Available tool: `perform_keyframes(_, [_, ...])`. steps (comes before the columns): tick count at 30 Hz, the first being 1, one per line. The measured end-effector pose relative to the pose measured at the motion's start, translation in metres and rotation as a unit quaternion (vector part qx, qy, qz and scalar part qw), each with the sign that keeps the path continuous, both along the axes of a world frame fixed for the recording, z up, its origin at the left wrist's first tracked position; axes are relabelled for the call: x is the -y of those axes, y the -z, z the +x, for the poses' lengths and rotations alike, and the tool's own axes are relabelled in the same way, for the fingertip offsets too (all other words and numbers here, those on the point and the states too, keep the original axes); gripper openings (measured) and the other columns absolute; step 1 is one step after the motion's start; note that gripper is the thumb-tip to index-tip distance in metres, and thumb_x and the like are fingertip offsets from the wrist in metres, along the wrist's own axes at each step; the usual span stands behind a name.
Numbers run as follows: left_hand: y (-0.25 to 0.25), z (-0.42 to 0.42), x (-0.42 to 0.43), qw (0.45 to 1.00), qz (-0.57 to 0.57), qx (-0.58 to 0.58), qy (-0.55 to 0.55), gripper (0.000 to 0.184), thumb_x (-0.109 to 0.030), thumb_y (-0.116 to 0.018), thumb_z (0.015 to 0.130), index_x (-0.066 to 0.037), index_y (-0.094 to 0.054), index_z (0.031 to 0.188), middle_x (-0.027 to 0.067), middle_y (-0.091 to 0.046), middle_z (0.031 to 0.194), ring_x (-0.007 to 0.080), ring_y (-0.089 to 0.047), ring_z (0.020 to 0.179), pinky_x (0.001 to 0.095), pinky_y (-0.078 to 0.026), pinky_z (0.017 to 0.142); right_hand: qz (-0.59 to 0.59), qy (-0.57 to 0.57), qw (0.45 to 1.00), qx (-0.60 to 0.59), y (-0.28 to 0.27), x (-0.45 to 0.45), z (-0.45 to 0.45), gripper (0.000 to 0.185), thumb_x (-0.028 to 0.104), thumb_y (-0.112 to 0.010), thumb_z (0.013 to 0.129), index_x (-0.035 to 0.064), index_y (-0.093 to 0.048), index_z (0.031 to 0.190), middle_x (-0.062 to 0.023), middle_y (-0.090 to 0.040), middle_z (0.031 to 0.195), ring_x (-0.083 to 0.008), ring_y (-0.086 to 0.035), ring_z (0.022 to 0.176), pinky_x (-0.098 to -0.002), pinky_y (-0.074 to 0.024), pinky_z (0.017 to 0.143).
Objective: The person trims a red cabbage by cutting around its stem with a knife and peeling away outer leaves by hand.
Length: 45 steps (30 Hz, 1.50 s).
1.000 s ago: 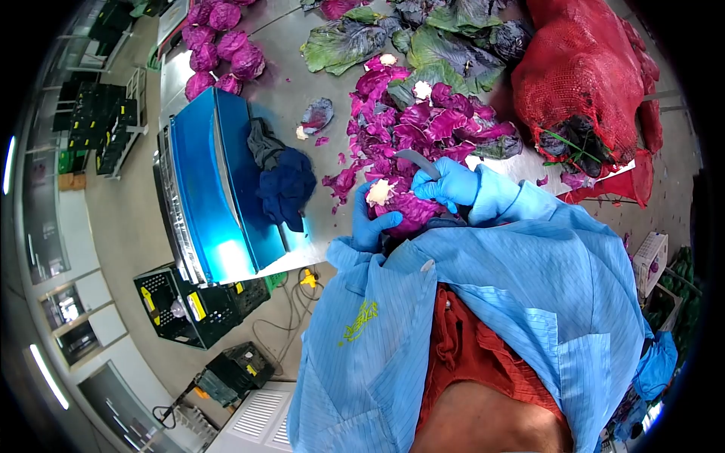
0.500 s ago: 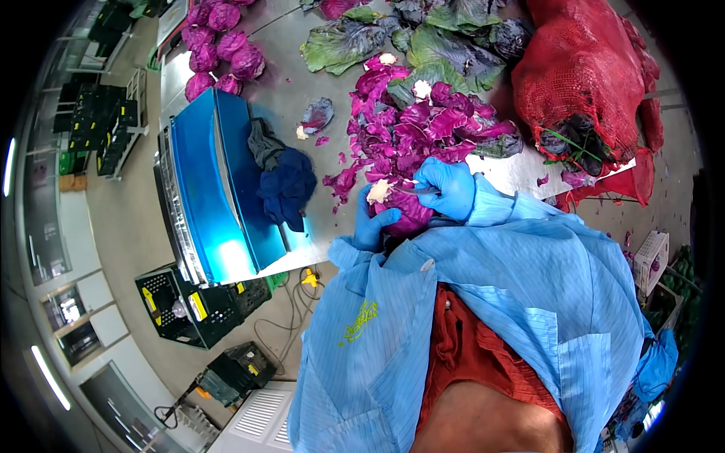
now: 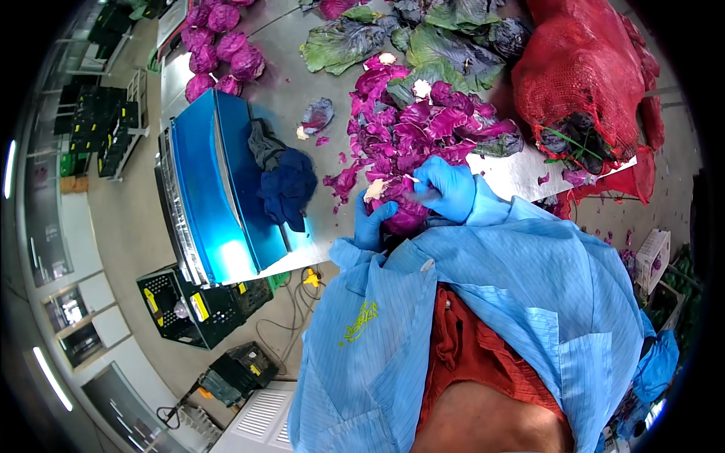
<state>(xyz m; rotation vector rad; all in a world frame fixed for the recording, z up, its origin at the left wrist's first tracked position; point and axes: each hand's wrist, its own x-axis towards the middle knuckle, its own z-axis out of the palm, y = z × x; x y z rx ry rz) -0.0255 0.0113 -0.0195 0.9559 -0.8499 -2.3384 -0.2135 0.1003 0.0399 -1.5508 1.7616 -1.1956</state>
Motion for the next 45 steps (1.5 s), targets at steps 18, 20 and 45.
perform_keyframes(18, [0.0, -0.001, -0.003, 1.0, -0.012, 0.027, -0.004, 0.069, -0.006, -0.076, 0.069, -0.002, -0.04, 0.127, 0.0133, -0.053, 0.118, 0.0262, -0.055, 0.108, 0.0393, -0.046, 0.094, 0.144, -0.024, 0.979, 0.145, -0.002, 0.0, -0.008, 0.022, 0.013, -0.071, 0.074, 0.002, -0.056, 0.085, -0.0111, -0.054, 0.069, -0.0147, -0.053, 0.063, -0.0323, -0.0434, 0.06])
perform_keyframes(20, [0.001, 0.0, -0.003, 0.999, -0.006, 0.035, -0.003, 0.068, -0.007, -0.076, 0.069, -0.002, -0.041, 0.127, 0.0131, -0.053, 0.118, 0.0256, -0.055, 0.107, 0.0389, -0.046, 0.094, 0.082, -0.001, 0.991, 0.104, 0.003, -0.001, 0.001, 0.019, 0.008, -0.071, 0.075, 0.0026, -0.056, 0.084, -0.0066, -0.052, 0.07, -0.0109, -0.048, 0.064, -0.0285, -0.0419, 0.059])
perform_keyframes(45, [0.01, 0.006, -0.001, 0.98, 0.173, -0.102, -0.002, 0.061, -0.015, -0.067, 0.076, 0.0, -0.044, 0.13, 0.0174, -0.057, 0.121, 0.0311, -0.058, 0.109, 0.0444, -0.047, 0.096, -0.086, -0.297, 0.943, -0.125, 0.026, -0.014, -0.004, 0.043, 0.016, -0.059, 0.079, 0.0079, -0.053, 0.122, -0.0117, -0.057, 0.108, -0.0293, -0.063, 0.085, -0.0386, -0.0529, 0.063])
